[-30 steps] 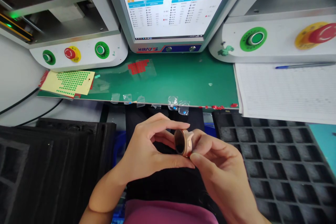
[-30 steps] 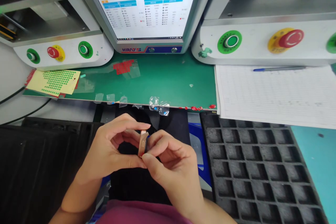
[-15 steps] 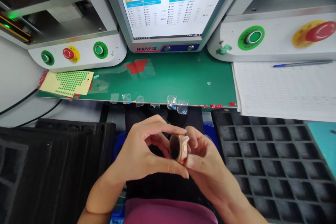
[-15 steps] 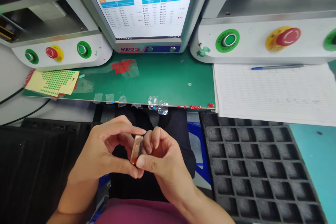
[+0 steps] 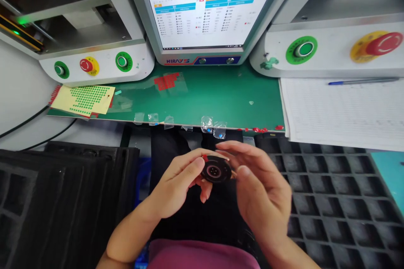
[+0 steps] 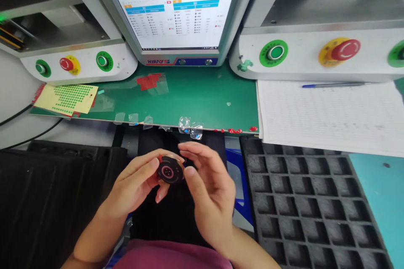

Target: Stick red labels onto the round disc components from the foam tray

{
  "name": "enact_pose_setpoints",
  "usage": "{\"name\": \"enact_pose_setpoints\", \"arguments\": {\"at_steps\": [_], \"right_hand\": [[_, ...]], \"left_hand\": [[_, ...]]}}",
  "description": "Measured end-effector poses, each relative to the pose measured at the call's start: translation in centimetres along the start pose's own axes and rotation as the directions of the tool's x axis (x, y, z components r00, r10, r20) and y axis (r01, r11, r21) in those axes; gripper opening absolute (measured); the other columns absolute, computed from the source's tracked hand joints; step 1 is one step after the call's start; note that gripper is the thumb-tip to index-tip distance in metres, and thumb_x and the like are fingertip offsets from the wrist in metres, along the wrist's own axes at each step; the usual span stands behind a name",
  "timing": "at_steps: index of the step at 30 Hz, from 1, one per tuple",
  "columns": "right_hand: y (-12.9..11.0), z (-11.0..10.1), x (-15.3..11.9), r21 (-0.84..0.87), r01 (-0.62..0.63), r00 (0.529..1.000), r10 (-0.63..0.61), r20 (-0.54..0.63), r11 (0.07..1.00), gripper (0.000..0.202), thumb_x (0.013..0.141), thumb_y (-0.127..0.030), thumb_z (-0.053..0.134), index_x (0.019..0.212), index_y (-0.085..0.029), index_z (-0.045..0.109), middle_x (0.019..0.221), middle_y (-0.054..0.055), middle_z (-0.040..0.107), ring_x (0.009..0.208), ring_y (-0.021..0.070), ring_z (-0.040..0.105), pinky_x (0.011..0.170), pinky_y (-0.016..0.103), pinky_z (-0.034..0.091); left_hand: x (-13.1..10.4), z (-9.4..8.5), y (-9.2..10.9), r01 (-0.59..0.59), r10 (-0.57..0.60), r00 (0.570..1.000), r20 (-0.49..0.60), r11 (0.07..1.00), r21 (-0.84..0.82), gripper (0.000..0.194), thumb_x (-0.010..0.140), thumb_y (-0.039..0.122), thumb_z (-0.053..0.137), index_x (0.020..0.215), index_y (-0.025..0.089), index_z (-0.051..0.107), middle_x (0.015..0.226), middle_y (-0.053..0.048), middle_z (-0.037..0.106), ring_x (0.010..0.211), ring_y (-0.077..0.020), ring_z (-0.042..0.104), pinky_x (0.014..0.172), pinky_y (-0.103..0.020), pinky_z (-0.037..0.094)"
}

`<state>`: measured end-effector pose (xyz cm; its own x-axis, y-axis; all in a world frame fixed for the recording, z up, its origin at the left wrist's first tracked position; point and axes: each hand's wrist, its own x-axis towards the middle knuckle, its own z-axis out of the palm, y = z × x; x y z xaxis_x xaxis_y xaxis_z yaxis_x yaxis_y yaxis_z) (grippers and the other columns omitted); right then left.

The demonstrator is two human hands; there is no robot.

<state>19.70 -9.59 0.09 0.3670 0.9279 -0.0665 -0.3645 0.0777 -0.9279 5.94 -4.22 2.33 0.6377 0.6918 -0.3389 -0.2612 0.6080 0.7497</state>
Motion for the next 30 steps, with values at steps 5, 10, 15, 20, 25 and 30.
{"name": "enact_pose_setpoints", "arguments": {"at_steps": [5, 10, 15, 20, 25, 30], "right_hand": [[0.4, 0.9, -1.0, 0.039, -0.079, 0.991, 0.074, 0.111, 0.996, 0.023, 0.097, -0.025, 0.059, 0.115, -0.031, 0.072, 0.118, 0.004, 0.072, 0.106, 0.0175, 0.069, 0.087, 0.027, 0.06], [0.4, 1.4, -1.5, 0.136, -0.159, 0.985, 0.147, 0.089, 0.978, 0.022, 0.096, -0.025, 0.057, 0.11, -0.031, 0.074, 0.124, 0.007, 0.068, 0.084, 0.0185, 0.071, 0.05, 0.023, 0.059], [0.0, 1.7, -1.5, 0.197, -0.217, 0.976, 0.208, 0.068, 0.956, 0.019, 0.093, -0.029, 0.061, 0.106, -0.027, 0.074, 0.115, 0.009, 0.072, 0.072, 0.015, 0.067, 0.046, 0.018, 0.051], [-0.2, 1.5, -1.1, 0.141, -0.178, 0.983, 0.17, 0.064, 0.974, 0.015, 0.091, -0.029, 0.064, 0.101, -0.026, 0.075, 0.112, 0.009, 0.07, 0.089, 0.021, 0.07, 0.051, 0.021, 0.053], [0.1, 1.9, -0.9, 0.123, -0.101, 0.995, 0.101, 0.009, 0.987, 0.013, 0.088, -0.022, 0.065, 0.094, -0.025, 0.076, 0.1, 0.005, 0.071, 0.095, 0.0211, 0.071, 0.081, 0.03, 0.06], [0.2, 3.1, -1.1, 0.212, -0.016, 0.984, 0.053, -0.171, 0.977, 0.02, 0.082, -0.013, 0.058, 0.077, -0.025, 0.074, 0.082, 0.001, 0.067, 0.078, 0.0147, 0.07, 0.085, 0.033, 0.062]], "left_hand": [[-0.2, 0.7, -0.8, -0.005, 0.014, 0.997, -0.073, 0.994, 0.114, 0.039, 0.096, 0.05, 0.052, 0.102, 0.015, 0.067, 0.076, 0.0, 0.055, 0.046, -0.0035, 0.048, 0.04, -0.014, 0.043], [-0.5, 0.8, -1.0, -0.016, 0.056, 0.992, -0.111, 0.945, 0.326, 0.036, 0.099, 0.046, 0.049, 0.11, 0.015, 0.065, 0.071, 0.002, 0.053, 0.045, -0.0038, 0.044, 0.04, -0.015, 0.038], [-0.9, 1.2, -0.9, -0.096, 0.149, 0.987, -0.06, 0.848, 0.521, 0.028, 0.1, 0.035, 0.05, 0.112, 0.017, 0.067, 0.078, -0.001, 0.062, 0.058, -0.0073, 0.055, 0.056, -0.018, 0.046], [-1.0, 1.5, -0.5, -0.151, 0.203, 0.979, -0.009, 0.757, 0.636, 0.027, 0.102, 0.031, 0.046, 0.103, 0.014, 0.066, 0.079, -0.003, 0.066, 0.063, -0.0098, 0.059, 0.059, -0.02, 0.048], [-0.9, 2.0, -0.6, -0.28, 0.366, 0.927, 0.081, 0.533, 0.798, 0.021, 0.1, 0.02, 0.044, 0.101, 0.014, 0.064, 0.091, -0.008, 0.073, 0.076, -0.0147, 0.067, 0.069, -0.024, 0.053], [-0.6, 2.8, -1.4, -0.348, 0.498, 0.847, 0.187, 0.252, 0.903, 0.022, 0.099, 0.017, 0.042, 0.097, 0.013, 0.063, 0.088, -0.01, 0.075, 0.08, -0.0201, 0.071, 0.076, -0.031, 0.057]]}}
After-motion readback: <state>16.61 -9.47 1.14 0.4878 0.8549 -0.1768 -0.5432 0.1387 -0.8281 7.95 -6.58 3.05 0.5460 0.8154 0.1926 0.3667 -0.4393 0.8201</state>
